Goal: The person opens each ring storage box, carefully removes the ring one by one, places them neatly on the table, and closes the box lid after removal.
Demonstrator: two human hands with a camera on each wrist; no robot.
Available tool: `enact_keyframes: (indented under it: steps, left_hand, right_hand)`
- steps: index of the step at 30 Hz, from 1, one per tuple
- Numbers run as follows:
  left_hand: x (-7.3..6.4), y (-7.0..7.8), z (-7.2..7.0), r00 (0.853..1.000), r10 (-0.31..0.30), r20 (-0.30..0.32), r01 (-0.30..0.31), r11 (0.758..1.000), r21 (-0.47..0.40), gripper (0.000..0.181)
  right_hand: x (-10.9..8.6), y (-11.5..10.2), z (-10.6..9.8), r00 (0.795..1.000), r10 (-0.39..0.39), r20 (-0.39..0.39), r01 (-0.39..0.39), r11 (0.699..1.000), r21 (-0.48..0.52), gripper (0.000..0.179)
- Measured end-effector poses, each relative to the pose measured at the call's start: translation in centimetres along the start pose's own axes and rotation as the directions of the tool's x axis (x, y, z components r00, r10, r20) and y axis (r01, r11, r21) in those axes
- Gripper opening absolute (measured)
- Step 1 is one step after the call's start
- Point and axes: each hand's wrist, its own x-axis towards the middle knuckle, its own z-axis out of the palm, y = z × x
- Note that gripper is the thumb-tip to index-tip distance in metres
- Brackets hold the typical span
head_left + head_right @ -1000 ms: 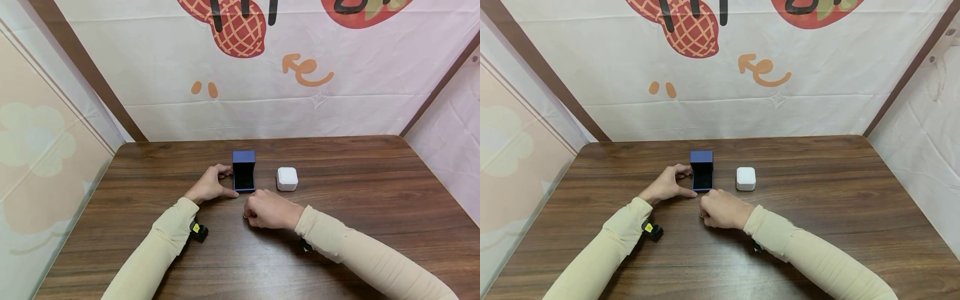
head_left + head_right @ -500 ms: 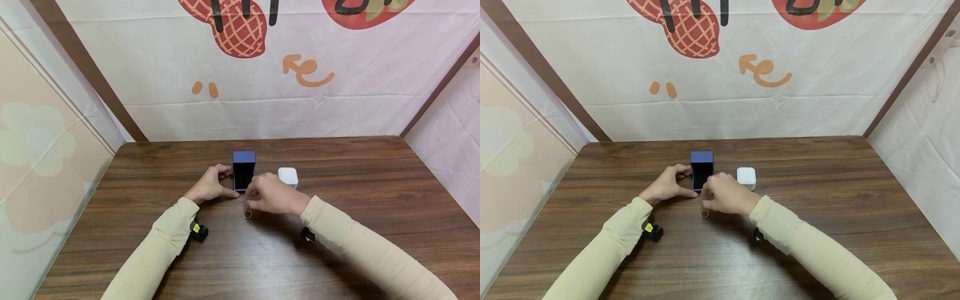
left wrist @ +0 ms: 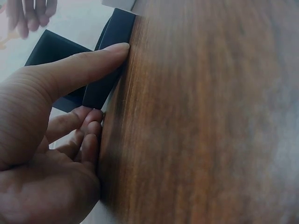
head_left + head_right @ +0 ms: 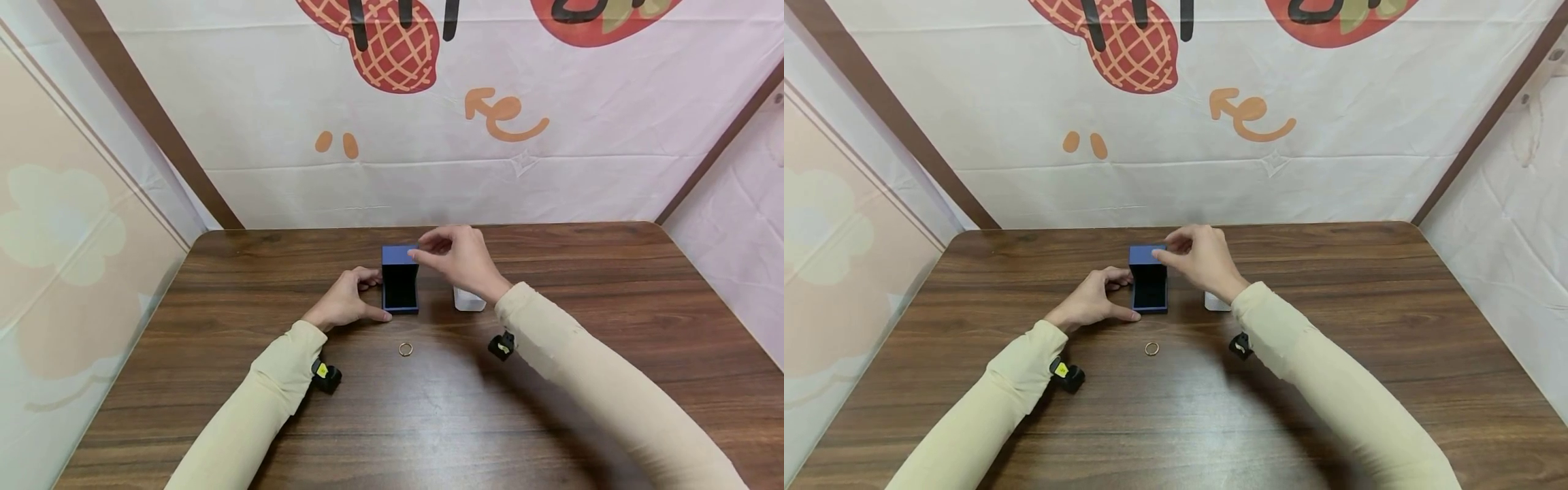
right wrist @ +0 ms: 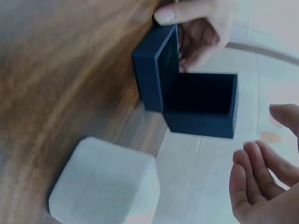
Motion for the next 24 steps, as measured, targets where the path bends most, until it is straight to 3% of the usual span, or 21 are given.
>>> enact_keyframes:
  steps: [3, 6, 13, 21, 24]
  left_hand:
    - [0.0, 0.0, 0.0, 1.0, -0.003, 0.002, 0.003, 1.0, 0.0, 0.081]
    - [0.0, 0.0, 0.0, 1.0, -0.003, 0.001, 0.003, 1.0, 0.0, 0.08]
    - [0.1, -0.1, 0.0, 1.0, -0.004, 0.002, 0.004, 1.0, 0.005, 0.081]
    - [0.1, 0.0, -0.1, 1.0, -0.003, 0.008, 0.003, 1.0, 0.002, 0.081]
    - [0.1, 0.1, -0.1, 1.0, -0.002, 0.011, 0.002, 1.0, 0.006, 0.081]
  right_hand:
    - [0.9, 0.5, -0.1, 0.997, 0.07, 0.009, -0.071, 0.997, 0.008, 0.041]
    - [1.6, 1.1, 0.0, 0.983, 0.164, 0.086, -0.165, 0.986, 0.002, 0.055]
    - [2.7, 1.8, 0.8, 0.89, 0.328, 0.316, -0.335, 0.942, -0.031, 0.069]
    - [3.6, 2.1, 1.4, 0.832, 0.377, 0.407, -0.407, 0.913, -0.013, 0.078]
    - [4.0, 2.3, 1.4, 0.793, 0.391, 0.468, -0.46, 0.887, 0.038, 0.077]
